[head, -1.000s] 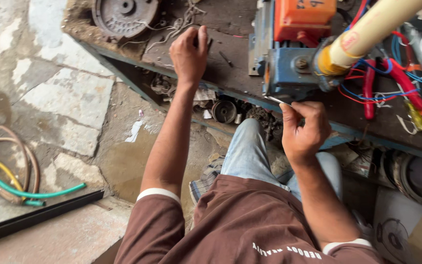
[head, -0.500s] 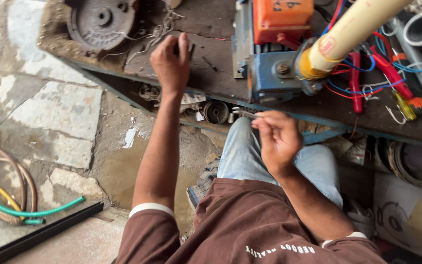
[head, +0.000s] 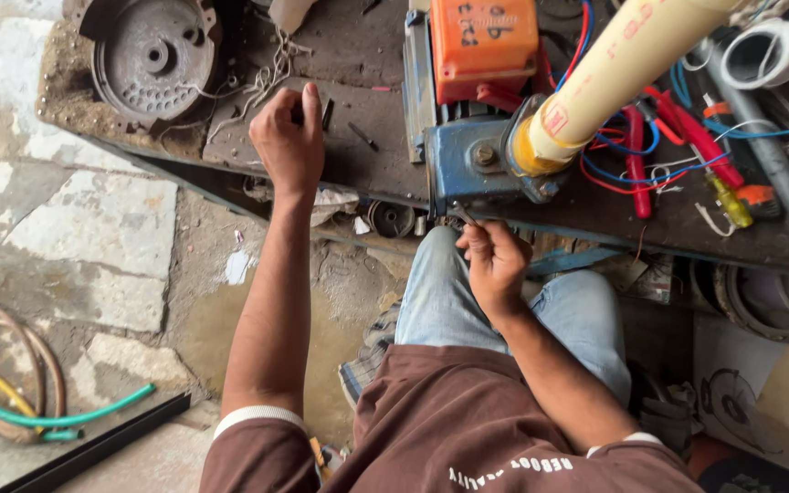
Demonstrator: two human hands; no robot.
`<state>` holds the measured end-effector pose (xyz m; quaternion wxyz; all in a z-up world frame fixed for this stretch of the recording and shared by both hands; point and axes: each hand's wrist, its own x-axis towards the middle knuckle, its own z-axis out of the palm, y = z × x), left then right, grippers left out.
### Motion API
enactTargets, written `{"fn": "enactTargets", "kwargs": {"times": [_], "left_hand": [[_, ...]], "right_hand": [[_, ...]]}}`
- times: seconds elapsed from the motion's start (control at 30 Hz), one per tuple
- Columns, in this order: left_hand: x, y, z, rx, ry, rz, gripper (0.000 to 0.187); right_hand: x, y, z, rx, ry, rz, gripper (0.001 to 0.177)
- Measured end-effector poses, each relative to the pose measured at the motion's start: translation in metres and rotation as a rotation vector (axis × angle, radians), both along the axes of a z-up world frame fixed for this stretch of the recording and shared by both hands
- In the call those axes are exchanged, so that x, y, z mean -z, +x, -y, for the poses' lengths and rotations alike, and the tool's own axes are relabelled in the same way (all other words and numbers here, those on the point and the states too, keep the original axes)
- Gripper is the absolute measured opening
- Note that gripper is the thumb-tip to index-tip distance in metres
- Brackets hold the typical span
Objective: The person disassembles an electric motor on a cluttered workbench, using a wrench to loosen bolts and a metal rod to tap off a cylindrical component. They remove a gear and inspect the motor housing before placing the parts on the bench.
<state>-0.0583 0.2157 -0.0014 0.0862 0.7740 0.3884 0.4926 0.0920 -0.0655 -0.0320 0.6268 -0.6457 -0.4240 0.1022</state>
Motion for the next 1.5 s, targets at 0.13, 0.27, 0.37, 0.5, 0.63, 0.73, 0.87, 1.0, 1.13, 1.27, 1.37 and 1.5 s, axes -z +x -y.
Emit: {"fn": "enactTargets", "kwargs": {"times": [0.13,0.27,0.37,0.5,0.63,0.73,0.87,1.0,1.13,1.27,1.37,1.5], "left_hand": [[0.001,0.002,-0.004,-0.013,-0.078,-0.018,0.044],[-0.005,0.002,0.000,-0.005,-0.058,0.010,0.043],[-0.008,0.002,0.004,-0.001,-0.046,0.020,0.043],[-0.013,0.004,0.005,-0.007,-0.037,0.013,0.042],[-0.013,0.004,0.004,-0.001,-0.040,0.001,0.042],[-0.009,0.003,0.003,-0.010,-0.065,-0.002,0.043],[-0.005,0.004,0.001,-0.009,-0.065,0.010,0.045],[-0.004,0.002,0.000,-0.014,-0.062,0.012,0.044],[-0.003,0.002,0.000,-0.015,-0.037,-0.007,0.044],[-0.007,0.004,0.002,-0.021,-0.051,0.009,0.044],[-0.008,0.001,0.004,-0.029,-0.037,-0.005,0.044],[-0.009,0.005,0.004,-0.016,-0.043,0.000,0.042]], "right_hand": [[0.016,-0.006,-0.005,-0.102,0.067,-0.047,0.021],[0.023,-0.005,-0.014,-0.124,0.087,-0.018,0.023],[0.025,-0.008,-0.011,-0.101,0.128,0.032,0.023],[0.022,-0.009,-0.012,-0.066,0.124,0.100,0.023],[0.016,-0.009,-0.019,-0.091,0.120,0.044,0.022],[0.016,-0.014,-0.021,-0.099,0.102,0.031,0.022],[0.023,-0.018,-0.022,-0.120,0.121,0.003,0.021],[0.035,-0.016,-0.029,-0.197,0.137,-0.193,0.022],[0.042,-0.019,-0.029,-0.164,0.134,-0.168,0.024],[0.034,-0.026,-0.026,-0.220,0.061,-0.279,0.037],[0.027,-0.035,-0.030,-0.222,-0.024,-0.332,0.046],[0.021,-0.036,-0.040,-0.223,-0.089,-0.470,0.044]]}}
